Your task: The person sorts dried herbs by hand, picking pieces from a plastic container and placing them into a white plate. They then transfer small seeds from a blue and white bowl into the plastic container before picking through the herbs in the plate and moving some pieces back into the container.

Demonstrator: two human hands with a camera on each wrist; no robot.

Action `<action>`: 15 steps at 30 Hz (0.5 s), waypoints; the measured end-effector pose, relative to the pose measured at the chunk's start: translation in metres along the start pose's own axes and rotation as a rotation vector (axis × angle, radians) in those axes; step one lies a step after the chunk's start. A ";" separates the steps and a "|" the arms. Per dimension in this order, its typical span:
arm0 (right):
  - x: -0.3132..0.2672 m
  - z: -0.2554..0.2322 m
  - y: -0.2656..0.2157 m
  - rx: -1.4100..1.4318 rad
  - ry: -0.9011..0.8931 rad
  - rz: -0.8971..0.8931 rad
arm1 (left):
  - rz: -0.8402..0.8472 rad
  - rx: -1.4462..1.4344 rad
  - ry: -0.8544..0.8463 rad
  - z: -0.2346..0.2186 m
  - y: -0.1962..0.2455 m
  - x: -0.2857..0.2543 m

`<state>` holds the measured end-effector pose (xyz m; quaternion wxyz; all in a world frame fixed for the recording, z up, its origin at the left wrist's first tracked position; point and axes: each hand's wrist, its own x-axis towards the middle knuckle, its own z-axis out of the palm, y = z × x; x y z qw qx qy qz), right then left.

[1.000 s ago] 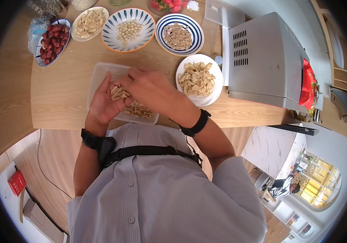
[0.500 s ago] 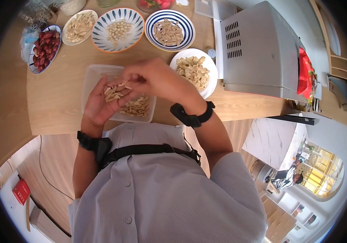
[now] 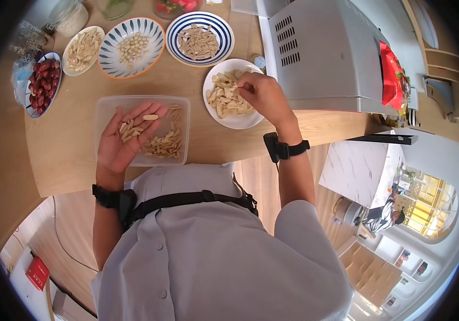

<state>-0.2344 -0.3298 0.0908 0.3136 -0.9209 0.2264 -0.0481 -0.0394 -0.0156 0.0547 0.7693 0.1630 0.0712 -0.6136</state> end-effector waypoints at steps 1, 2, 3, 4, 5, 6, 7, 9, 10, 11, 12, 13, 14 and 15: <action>0.000 0.001 -0.003 -0.053 0.008 -0.020 | 0.004 0.002 0.012 0.001 0.000 0.000; 0.000 0.001 -0.005 -0.107 0.016 -0.044 | 0.001 -0.001 -0.001 0.000 0.000 0.001; 0.002 0.001 -0.005 -0.194 0.100 -0.119 | 0.001 -0.003 -0.013 -0.003 0.000 0.001; 0.004 0.001 -0.006 -0.277 0.183 -0.197 | 0.004 -0.006 -0.023 -0.005 0.001 0.000; 0.005 0.004 -0.009 -0.358 0.264 -0.274 | 0.007 0.001 -0.019 -0.004 0.002 -0.001; 0.006 0.006 -0.013 -0.345 0.275 -0.263 | 0.009 0.007 -0.014 -0.002 0.002 -0.002; 0.007 0.006 -0.026 -0.333 0.286 -0.249 | 0.007 0.013 -0.011 -0.001 0.001 -0.003; 0.008 0.017 -0.046 -0.230 0.257 -0.280 | 0.000 0.014 -0.039 -0.002 0.000 -0.001; 0.011 0.030 -0.057 -0.136 0.216 -0.327 | -0.007 0.015 -0.055 -0.002 0.000 0.000; 0.013 0.043 -0.070 -0.044 0.175 -0.373 | -0.010 0.014 -0.053 -0.002 0.000 0.000; 0.012 0.053 -0.091 -0.074 0.166 -0.466 | -0.012 0.013 -0.051 -0.001 0.000 -0.001; 0.011 0.062 -0.110 -0.105 0.155 -0.560 | -0.011 0.012 -0.049 -0.001 0.000 -0.001; 0.012 0.072 -0.120 -0.115 0.139 -0.572 | -0.012 -0.023 -0.075 -0.008 0.001 0.000; 0.013 0.082 -0.128 -0.126 0.124 -0.587 | -0.011 -0.058 -0.101 -0.022 0.001 0.000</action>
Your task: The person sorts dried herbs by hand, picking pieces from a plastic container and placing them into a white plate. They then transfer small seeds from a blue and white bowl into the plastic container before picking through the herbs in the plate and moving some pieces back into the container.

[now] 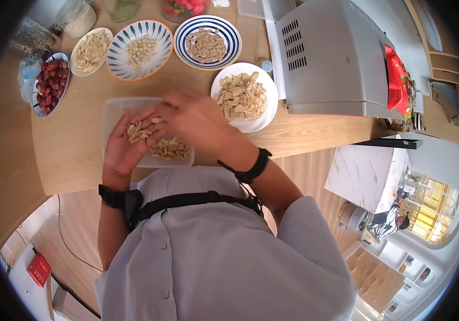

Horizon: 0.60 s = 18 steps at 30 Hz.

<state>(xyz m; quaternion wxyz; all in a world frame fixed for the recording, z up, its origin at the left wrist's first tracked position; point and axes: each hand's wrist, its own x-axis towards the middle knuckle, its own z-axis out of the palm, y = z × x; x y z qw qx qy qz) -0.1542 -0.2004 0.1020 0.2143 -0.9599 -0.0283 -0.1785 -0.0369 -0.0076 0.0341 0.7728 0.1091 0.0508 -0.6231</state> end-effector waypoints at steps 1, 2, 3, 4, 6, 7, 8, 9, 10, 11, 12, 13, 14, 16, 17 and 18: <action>0.003 0.004 -0.003 -0.005 -0.017 -0.018 | 0.004 -0.035 -0.027 -0.002 0.002 0.000; 0.004 0.007 -0.001 -0.021 -0.035 -0.034 | 0.013 -0.006 -0.005 -0.004 0.002 -0.001; 0.003 0.010 0.002 -0.037 -0.053 -0.048 | 0.020 0.021 0.017 -0.004 0.000 -0.001; 0.003 0.011 0.004 -0.054 -0.073 -0.060 | 0.026 0.047 0.040 -0.002 -0.001 -0.001; 0.001 0.005 0.004 -0.046 -0.083 -0.062 | 0.027 0.067 0.118 0.005 -0.003 -0.001; 0.000 0.001 0.005 -0.046 -0.085 -0.062 | 0.026 0.080 0.154 0.008 -0.004 0.001; -0.003 0.002 0.006 0.002 -0.072 -0.029 | 0.012 0.081 0.122 0.008 -0.004 0.002; -0.007 0.005 0.007 0.053 -0.058 0.002 | 0.001 0.083 0.093 0.008 -0.004 0.002; -0.009 0.007 0.008 0.106 -0.044 0.031 | -0.007 0.086 0.065 0.009 -0.003 0.002; -0.011 0.005 0.010 0.129 0.002 0.069 | -0.017 0.083 0.072 0.012 -0.002 0.002; -0.015 0.000 0.013 0.153 0.046 0.109 | -0.028 0.080 0.081 0.016 -0.001 0.001; -0.021 -0.006 0.017 0.177 0.088 0.148 | -0.037 0.075 0.090 0.020 -0.001 0.001; -0.028 -0.014 0.028 0.189 0.149 0.283 | -0.021 0.085 0.106 0.021 -0.001 0.000; -0.043 -0.038 0.058 0.162 0.215 0.478 | 0.017 0.105 0.134 0.022 -0.002 -0.001; -0.051 -0.051 0.071 0.122 0.222 0.541 | 0.019 0.091 0.135 0.022 -0.002 -0.001; -0.062 -0.058 0.086 0.077 0.174 0.556 | 0.020 0.076 0.133 0.022 -0.002 0.000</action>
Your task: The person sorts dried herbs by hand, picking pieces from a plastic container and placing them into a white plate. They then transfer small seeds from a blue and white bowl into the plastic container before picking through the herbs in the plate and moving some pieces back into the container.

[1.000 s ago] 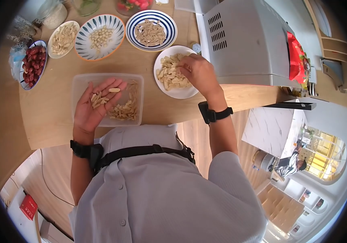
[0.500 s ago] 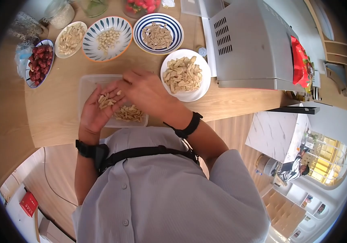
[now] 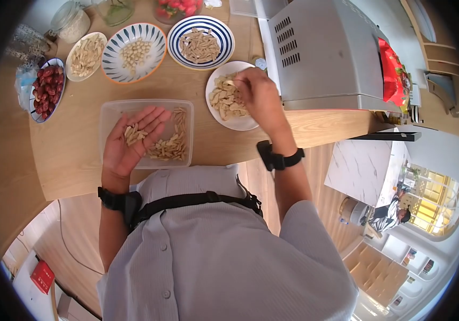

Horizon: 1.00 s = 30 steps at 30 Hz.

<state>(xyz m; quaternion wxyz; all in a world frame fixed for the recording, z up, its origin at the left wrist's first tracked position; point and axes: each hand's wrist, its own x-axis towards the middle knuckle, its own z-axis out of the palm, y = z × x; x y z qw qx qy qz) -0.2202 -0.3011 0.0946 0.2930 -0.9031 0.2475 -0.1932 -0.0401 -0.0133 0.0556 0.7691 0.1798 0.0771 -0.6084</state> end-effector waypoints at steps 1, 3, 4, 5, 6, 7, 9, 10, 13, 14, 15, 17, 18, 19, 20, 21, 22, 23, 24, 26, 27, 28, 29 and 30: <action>-0.003 -0.007 0.020 -0.059 -0.031 0.013 | -0.002 -0.015 -0.004 0.001 -0.001 0.002; -0.006 -0.019 0.034 -0.151 -0.078 0.006 | -0.006 -0.009 -0.040 -0.002 -0.001 0.004; -0.007 -0.022 0.034 -0.182 -0.096 -0.015 | -0.005 -0.007 -0.053 -0.004 -0.001 0.003; -0.007 -0.021 0.033 -0.210 -0.117 -0.039 | -0.003 -0.034 -0.057 -0.004 -0.002 0.002; -0.008 -0.017 0.029 -0.139 -0.080 -0.033 | 0.003 -0.060 -0.056 -0.003 -0.002 0.001; -0.007 -0.011 0.010 -0.067 -0.043 -0.027 | 0.010 -0.085 -0.056 -0.002 -0.002 -0.001; -0.006 0.009 -0.018 0.027 -0.061 -0.112 | 0.018 -0.081 -0.067 0.001 -0.002 -0.002; -0.006 0.023 -0.029 0.048 -0.113 -0.204 | 0.018 -0.077 -0.078 0.001 -0.001 -0.002; -0.009 0.057 -0.080 -0.004 -0.221 -0.477 | 0.032 -0.027 -0.043 -0.001 -0.002 -0.001; -0.010 0.066 -0.095 -0.022 -0.237 -0.538 | 0.026 -0.067 -0.082 -0.008 -0.002 0.000; -0.009 0.075 -0.106 -0.007 -0.230 -0.553 | 0.022 -0.107 -0.121 -0.019 -0.001 0.002; -0.009 0.088 -0.121 0.024 -0.218 -0.580 | 0.026 -0.114 -0.136 -0.023 0.000 0.000; -0.009 0.091 -0.123 -0.002 -0.222 -0.584 | 0.033 -0.082 -0.113 -0.023 0.000 -0.001; -0.009 0.093 -0.124 -0.027 -0.228 -0.588 | 0.041 -0.052 -0.090 -0.023 0.000 -0.002; -0.011 0.096 -0.125 -0.052 -0.235 -0.591 | 0.037 -0.062 -0.095 -0.026 0.000 -0.002; -0.011 0.098 -0.124 -0.065 -0.237 -0.596 | 0.032 -0.072 -0.100 -0.032 0.001 -0.001; -0.011 0.101 -0.123 -0.078 -0.238 -0.602 | 0.026 -0.081 -0.106 -0.030 0.001 -0.001; -0.011 0.102 -0.123 -0.090 -0.238 -0.606 | 0.042 -0.074 -0.020 -0.028 -0.001 -0.002; -0.010 0.102 -0.123 -0.035 -0.268 -0.578 | 0.059 -0.066 0.067 -0.023 -0.004 -0.002; -0.008 0.100 -0.123 0.077 -0.326 -0.525 | 0.071 -0.052 0.112 -0.021 -0.004 -0.003; -0.007 0.098 -0.124 0.104 -0.364 -0.496 | 0.065 -0.046 0.071 -0.025 -0.004 -0.003; -0.005 0.094 -0.126 0.131 -0.402 -0.467 | 0.058 -0.040 0.030 -0.025 -0.003 -0.003; -0.004 0.092 -0.126 0.157 -0.439 -0.436 | 0.061 -0.029 0.055 -0.024 -0.003 -0.003; -0.005 0.092 -0.125 0.161 -0.445 -0.436 | 0.062 -0.017 0.079 -0.020 -0.004 -0.003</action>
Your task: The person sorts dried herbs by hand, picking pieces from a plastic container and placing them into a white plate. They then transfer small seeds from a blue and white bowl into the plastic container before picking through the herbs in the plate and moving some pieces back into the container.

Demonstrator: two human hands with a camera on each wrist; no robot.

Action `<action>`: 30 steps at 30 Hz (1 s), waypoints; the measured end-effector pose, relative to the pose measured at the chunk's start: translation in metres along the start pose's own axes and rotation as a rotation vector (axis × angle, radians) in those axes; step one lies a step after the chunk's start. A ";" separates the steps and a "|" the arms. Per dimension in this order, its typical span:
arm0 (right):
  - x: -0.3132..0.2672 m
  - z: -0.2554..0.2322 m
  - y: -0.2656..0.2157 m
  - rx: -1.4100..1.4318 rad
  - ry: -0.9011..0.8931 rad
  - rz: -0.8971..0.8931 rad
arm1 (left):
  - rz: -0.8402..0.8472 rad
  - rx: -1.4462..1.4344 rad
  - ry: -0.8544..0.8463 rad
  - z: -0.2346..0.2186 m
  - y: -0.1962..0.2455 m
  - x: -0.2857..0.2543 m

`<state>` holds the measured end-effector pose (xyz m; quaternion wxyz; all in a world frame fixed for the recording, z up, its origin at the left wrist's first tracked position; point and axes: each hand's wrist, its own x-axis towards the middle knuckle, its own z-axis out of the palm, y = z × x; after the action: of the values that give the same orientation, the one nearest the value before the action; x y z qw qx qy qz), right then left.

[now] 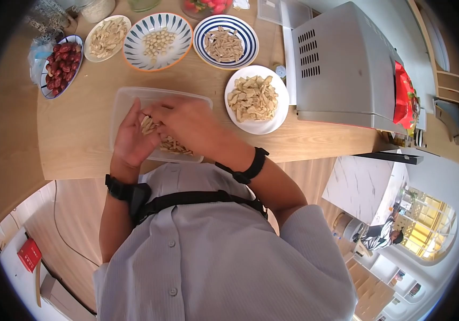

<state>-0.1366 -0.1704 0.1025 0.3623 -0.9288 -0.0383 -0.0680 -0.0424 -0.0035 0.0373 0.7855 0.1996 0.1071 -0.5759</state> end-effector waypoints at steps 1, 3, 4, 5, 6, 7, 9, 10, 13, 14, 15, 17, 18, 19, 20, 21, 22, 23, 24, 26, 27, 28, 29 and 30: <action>-0.001 0.001 0.002 0.006 -0.005 -0.001 | 0.001 0.013 0.024 0.003 0.000 0.000; -0.002 0.000 0.004 0.016 -0.020 -0.001 | 0.001 0.000 -0.006 0.002 0.000 0.000; -0.002 -0.002 0.005 0.020 -0.029 -0.002 | 0.001 -0.006 -0.022 0.002 0.000 0.001; -0.003 -0.003 0.005 0.025 -0.039 -0.003 | 0.002 -0.008 -0.018 0.003 0.000 0.000; -0.003 -0.002 0.006 0.048 -0.007 -0.009 | 0.003 -0.010 -0.014 0.005 0.000 0.000; -0.004 -0.001 0.007 0.072 0.025 -0.017 | 0.005 -0.011 -0.010 0.006 0.001 0.000; -0.004 0.001 0.008 0.035 0.065 -0.040 | -0.004 -0.002 -0.055 0.002 0.001 0.002; -0.003 0.002 0.009 -0.026 0.074 -0.058 | -0.009 0.004 -0.078 -0.001 0.001 0.003; 0.000 0.005 0.006 -0.201 0.080 -0.144 | -0.013 -0.018 -0.046 -0.010 0.001 0.004; 0.002 0.006 0.005 -0.259 0.077 -0.179 | -0.019 -0.019 -0.045 -0.011 0.002 0.004; 0.002 0.006 0.005 -0.272 0.060 -0.177 | -0.024 -0.022 -0.044 -0.011 0.002 0.003; 0.003 0.008 0.003 -0.296 0.023 -0.176 | -0.029 -0.038 -0.067 -0.015 0.003 0.002; 0.004 0.009 0.003 -0.300 0.019 -0.180 | -0.031 -0.050 -0.091 -0.019 0.003 0.003; 0.004 0.010 0.003 -0.305 0.016 -0.183 | -0.033 -0.062 -0.117 -0.020 0.003 0.003; 0.004 0.011 0.003 -0.312 0.013 -0.185 | -0.038 -0.059 -0.117 -0.020 0.004 0.003; 0.004 0.012 0.003 -0.305 0.030 -0.208 | -0.045 -0.056 -0.118 -0.019 0.004 0.004; 0.005 0.013 0.003 -0.298 0.047 -0.229 | -0.052 -0.053 -0.119 -0.017 0.004 0.004; 0.005 0.014 0.003 -0.291 0.064 -0.251 | -0.047 -0.055 -0.118 -0.014 0.004 0.004; 0.006 0.014 0.002 -0.300 0.064 -0.251 | -0.041 -0.056 -0.117 -0.012 0.003 0.004; 0.007 0.014 0.001 -0.317 0.065 -0.252 | -0.035 -0.058 -0.091 -0.012 0.003 0.004; 0.007 0.013 0.001 -0.306 0.059 -0.230 | -0.033 -0.057 -0.067 -0.012 0.003 0.004; 0.007 0.012 0.001 -0.294 0.054 -0.208 | -0.032 -0.056 -0.042 -0.013 0.003 0.004; 0.006 0.011 0.001 -0.282 0.048 -0.186 | -0.041 -0.063 -0.085 -0.014 0.003 0.005; 0.006 0.008 0.001 -0.224 0.043 -0.177 | -0.051 -0.069 -0.129 -0.015 0.004 0.006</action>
<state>-0.1295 -0.1653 0.0965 0.2498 -0.9547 -0.1043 -0.1236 -0.0358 -0.0009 0.0219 0.7824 0.1320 0.0813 -0.6032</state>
